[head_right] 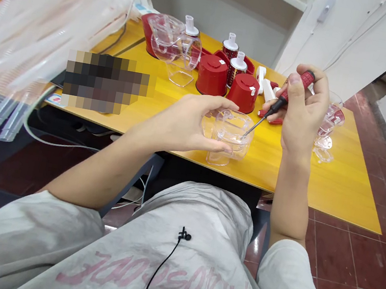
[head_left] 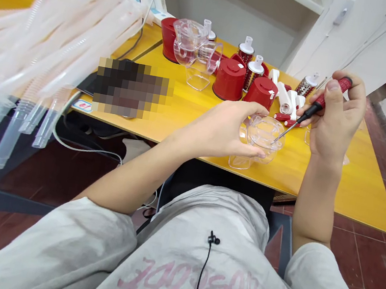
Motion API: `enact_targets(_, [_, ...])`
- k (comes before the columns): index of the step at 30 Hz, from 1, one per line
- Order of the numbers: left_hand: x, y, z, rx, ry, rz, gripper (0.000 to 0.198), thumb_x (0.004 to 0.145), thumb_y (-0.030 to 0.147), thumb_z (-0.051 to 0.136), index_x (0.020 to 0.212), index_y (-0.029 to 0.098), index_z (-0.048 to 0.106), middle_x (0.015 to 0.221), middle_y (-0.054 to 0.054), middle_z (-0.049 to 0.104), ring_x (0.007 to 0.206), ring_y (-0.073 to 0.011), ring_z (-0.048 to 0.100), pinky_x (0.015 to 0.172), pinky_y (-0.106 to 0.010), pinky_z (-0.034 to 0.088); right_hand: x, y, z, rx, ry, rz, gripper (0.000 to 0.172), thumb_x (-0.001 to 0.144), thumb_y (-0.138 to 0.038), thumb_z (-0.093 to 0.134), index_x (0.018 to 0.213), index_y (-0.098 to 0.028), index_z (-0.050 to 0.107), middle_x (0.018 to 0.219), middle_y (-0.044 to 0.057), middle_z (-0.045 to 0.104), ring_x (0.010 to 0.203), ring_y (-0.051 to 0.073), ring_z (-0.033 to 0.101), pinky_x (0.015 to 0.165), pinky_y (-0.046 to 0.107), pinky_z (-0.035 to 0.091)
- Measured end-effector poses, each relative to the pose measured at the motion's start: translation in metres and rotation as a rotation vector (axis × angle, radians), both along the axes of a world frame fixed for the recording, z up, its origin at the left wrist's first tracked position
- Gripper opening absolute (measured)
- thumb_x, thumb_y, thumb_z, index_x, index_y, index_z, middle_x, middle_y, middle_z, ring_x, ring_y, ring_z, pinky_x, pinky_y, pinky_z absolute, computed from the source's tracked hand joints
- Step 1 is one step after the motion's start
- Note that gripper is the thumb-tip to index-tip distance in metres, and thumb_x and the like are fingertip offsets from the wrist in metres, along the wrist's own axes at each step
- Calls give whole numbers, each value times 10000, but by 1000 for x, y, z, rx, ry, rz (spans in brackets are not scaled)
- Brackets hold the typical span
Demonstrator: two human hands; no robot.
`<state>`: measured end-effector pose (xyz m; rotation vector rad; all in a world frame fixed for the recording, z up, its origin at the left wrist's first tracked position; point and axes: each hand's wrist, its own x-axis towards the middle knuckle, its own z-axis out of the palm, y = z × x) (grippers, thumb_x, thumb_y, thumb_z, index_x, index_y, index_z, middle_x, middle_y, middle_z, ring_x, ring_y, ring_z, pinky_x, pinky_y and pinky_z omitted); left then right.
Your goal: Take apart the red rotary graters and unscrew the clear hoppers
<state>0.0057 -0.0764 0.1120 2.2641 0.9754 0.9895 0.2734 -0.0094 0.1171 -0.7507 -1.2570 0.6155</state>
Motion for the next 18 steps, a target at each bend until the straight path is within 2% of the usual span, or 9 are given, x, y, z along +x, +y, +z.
enact_targets(3, [1, -1, -1, 2, -2, -10, 751, 808, 477, 1041, 1467, 201, 811, 1495, -138, 868, 1338, -371, 838, 1220, -489, 641, 0, -1, 0, 15, 4, -15, 394, 970, -630, 950, 1195, -419, 705, 854, -40, 765, 745, 253, 853, 514, 379, 686])
enact_targets(11, [-1, -4, -1, 49, 29, -27, 776, 860, 504, 1032, 1525, 199, 773, 1519, -143, 860, 1354, -371, 834, 1185, -473, 639, 3, -1, 6, 57, -59, 10, 404, 1000, -672, 931, 1202, -399, 711, 861, -39, 782, 705, 224, 841, 492, 325, 682])
enact_targets(14, [-3, -4, -2, 92, 27, -95, 816, 906, 579, 1030, 1580, 216, 750, 1575, -152, 840, 1399, -375, 823, 1207, -487, 632, 1, -7, 14, 125, -84, 65, 392, 994, -666, 960, 1209, -406, 761, 855, -34, 767, 711, 219, 851, 476, 291, 658])
enact_targets(18, [-3, -1, -6, 139, 39, -106, 844, 980, 735, 949, 1586, 173, 776, 1584, -201, 832, 1426, -415, 815, 1246, -555, 618, -8, -17, 26, 240, -78, 91, 414, 985, -647, 987, 1272, -405, 813, 826, -47, 710, 639, 182, 828, 424, 219, 563])
